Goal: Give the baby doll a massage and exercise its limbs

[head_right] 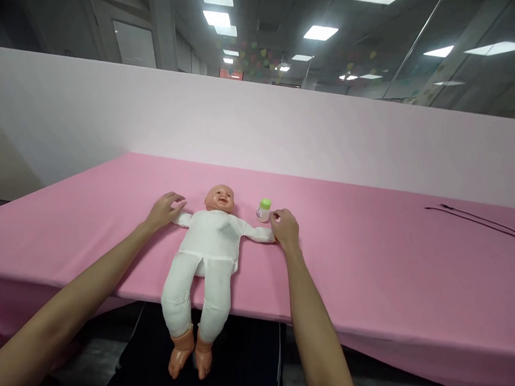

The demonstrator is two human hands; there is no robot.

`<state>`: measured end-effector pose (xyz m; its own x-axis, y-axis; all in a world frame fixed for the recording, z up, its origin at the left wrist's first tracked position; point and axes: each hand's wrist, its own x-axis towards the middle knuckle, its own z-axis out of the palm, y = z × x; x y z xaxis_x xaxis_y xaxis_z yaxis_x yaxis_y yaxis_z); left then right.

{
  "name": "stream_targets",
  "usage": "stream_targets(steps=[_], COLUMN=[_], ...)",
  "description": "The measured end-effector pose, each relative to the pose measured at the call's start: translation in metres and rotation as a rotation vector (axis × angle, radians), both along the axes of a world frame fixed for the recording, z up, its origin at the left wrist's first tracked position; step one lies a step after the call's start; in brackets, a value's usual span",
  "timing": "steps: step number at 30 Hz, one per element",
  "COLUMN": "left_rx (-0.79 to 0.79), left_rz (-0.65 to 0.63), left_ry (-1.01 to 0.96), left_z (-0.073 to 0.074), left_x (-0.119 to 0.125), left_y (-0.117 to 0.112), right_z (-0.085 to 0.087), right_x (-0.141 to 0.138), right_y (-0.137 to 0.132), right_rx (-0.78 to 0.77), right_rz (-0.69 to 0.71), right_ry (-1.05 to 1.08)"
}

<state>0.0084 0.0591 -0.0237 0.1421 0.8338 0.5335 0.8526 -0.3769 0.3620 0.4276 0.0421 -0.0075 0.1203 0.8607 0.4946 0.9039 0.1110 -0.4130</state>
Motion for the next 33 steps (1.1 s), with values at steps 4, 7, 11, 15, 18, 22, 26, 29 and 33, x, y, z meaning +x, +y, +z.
stream_targets(steps=[4, 7, 11, 15, 18, 22, 26, 29, 33], left_rx=[-0.146, -0.215, -0.305, -0.259, -0.158, -0.03, -0.001, -0.05, -0.066], left_rz=[-0.354, -0.419, -0.481, -0.453, -0.371, -0.194, -0.075, -0.074, -0.063], left_ry=[0.075, 0.139, 0.221, 0.276, 0.297, 0.287, 0.26, 0.263, 0.288], left_z=[0.004, 0.009, 0.018, 0.018, 0.008, -0.008, -0.017, -0.019, -0.017], left_x=[0.015, 0.015, 0.009, 0.013, 0.02, 0.026, 0.03, 0.033, 0.037], left_y=[-0.009, -0.013, -0.015, -0.016, -0.013, -0.006, 0.0, -0.001, -0.006], right_z=[0.003, 0.003, 0.005, 0.007, 0.005, -0.006, -0.021, -0.03, -0.037], right_x=[-0.018, -0.027, -0.031, -0.029, -0.03, -0.039, -0.057, -0.068, -0.073], right_y=[-0.006, -0.012, -0.018, -0.02, -0.019, -0.013, -0.004, -0.001, -0.002], right_rx=[-0.038, -0.133, -0.247, -0.293, -0.279, -0.125, -0.014, -0.015, -0.014], right_rz=[0.377, 0.543, 0.633, 0.641, 0.606, 0.527, 0.356, 0.29, 0.27], right_ry=[-0.039, -0.071, -0.098, -0.118, -0.15, -0.24, -0.347, -0.419, -0.452])
